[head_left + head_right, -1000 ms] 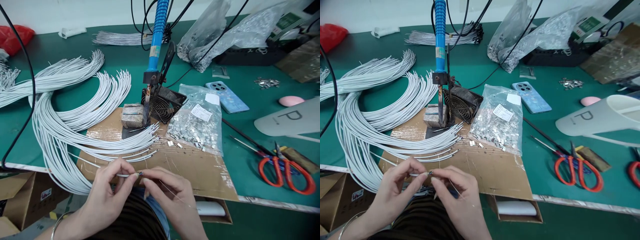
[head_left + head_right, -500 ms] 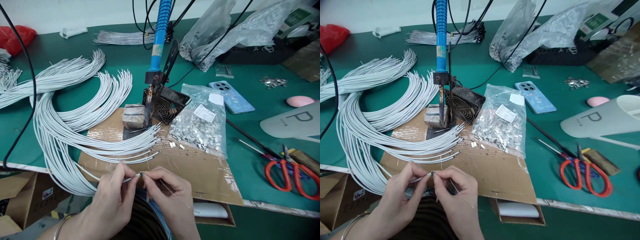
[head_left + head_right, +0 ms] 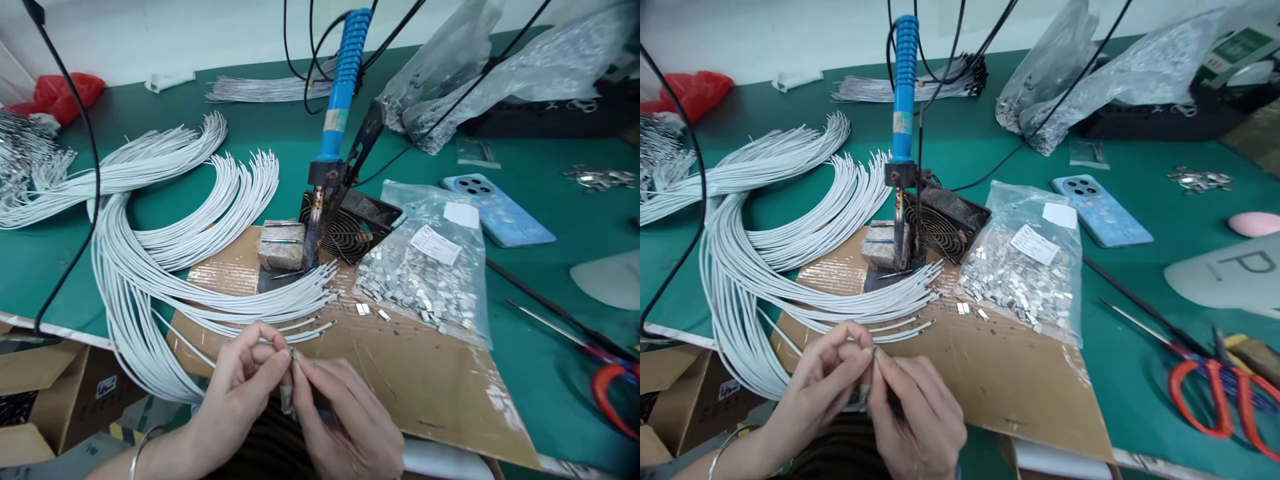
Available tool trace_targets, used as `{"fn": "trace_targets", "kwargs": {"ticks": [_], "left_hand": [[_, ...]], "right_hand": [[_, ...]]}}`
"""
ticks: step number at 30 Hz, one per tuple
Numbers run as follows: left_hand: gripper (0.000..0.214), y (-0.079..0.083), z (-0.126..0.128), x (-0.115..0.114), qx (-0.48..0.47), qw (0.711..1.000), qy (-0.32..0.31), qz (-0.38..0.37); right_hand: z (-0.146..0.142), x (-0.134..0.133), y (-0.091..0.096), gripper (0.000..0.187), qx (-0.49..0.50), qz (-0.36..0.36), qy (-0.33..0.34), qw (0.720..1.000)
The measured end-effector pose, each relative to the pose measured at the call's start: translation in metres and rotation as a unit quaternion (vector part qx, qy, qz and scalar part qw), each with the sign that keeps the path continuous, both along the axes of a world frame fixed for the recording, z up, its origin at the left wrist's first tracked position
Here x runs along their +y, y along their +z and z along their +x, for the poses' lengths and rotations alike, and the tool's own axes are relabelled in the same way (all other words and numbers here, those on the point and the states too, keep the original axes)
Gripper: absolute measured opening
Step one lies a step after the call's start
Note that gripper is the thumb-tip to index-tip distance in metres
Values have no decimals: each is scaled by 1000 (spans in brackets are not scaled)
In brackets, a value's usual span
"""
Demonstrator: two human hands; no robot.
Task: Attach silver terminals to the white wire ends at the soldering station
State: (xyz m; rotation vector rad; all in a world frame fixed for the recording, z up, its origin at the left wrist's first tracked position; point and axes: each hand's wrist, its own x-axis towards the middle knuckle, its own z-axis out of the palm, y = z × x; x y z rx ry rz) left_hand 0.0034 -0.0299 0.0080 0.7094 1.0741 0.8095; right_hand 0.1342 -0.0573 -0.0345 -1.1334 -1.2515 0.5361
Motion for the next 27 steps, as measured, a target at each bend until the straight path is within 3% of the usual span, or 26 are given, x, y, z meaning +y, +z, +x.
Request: {"fn": "trace_targets", "kwargs": {"ticks": [3, 6, 7, 8, 11, 14, 18, 24, 27], "left_hand": [[39, -4, -1, 6, 48, 998, 15, 48], [35, -6, -3, 13, 105, 989, 53, 93], [32, -6, -4, 15, 126, 984, 66, 109], [29, -5, -4, 16, 145, 979, 72, 123], [22, -4, -3, 17, 195, 968, 53, 152], [20, -4, -1, 14, 233, 958, 13, 169], [19, -6, 2, 11, 247, 953, -13, 177], [16, -10, 7, 14, 244, 958, 22, 149], [18, -10, 6, 17, 231, 962, 54, 134]], "right_hand": [[12, 4, 3, 49, -5, -20, 14, 1000], [30, 6, 3, 25, 60, -108, 79, 989], [35, 5, 4, 28, 98, -144, 138, 975], [40, 4, 4, 44, 146, -177, 204, 952], [42, -1, 7, 83, 196, -268, 282, 900], [32, 1, 11, 88, 147, -305, 277, 899], [18, 10, 13, 82, 148, -265, 252, 919], [22, 9, 11, 80, 160, -200, 201, 946], [40, 10, 3, 89, 143, -191, 114, 964]]}}
